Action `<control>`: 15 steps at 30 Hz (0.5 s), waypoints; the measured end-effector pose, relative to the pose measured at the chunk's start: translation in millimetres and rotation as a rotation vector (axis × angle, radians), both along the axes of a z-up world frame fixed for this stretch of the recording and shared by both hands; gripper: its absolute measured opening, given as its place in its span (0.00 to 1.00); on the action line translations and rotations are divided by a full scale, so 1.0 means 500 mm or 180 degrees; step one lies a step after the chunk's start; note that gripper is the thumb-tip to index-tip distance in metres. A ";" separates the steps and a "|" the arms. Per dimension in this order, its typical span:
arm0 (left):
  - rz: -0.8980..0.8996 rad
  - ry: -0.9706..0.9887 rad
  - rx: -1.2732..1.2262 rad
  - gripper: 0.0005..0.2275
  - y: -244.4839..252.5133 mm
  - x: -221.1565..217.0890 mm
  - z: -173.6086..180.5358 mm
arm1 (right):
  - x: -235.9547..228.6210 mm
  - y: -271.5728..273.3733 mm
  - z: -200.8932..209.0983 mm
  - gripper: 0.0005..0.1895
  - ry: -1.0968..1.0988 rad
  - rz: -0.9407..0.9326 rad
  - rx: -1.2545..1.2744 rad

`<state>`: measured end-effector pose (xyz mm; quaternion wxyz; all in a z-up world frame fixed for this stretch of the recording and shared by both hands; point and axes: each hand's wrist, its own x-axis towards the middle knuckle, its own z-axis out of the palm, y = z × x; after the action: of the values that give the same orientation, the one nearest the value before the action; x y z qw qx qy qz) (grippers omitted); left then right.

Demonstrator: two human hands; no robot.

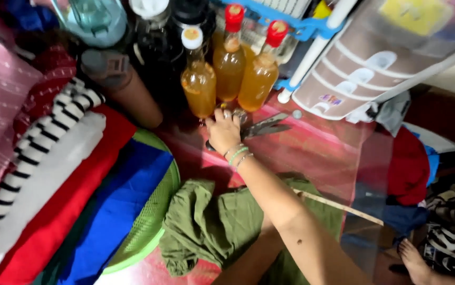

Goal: A person is smoothing out a piece of green fabric and using a wooden stick to measure it on a low table.

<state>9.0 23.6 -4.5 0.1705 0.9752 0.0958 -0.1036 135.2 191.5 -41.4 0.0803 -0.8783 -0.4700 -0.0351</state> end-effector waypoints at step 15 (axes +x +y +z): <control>0.0045 -0.0140 0.0177 0.34 0.000 -0.014 0.008 | -0.037 -0.012 -0.020 0.12 0.0278 -0.0204 0.0379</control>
<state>2.2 23.5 -0.3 0.1462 0.9809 0.1017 -0.0782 116.8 185.8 -51.6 0.1517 -0.8872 -0.4348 -0.0271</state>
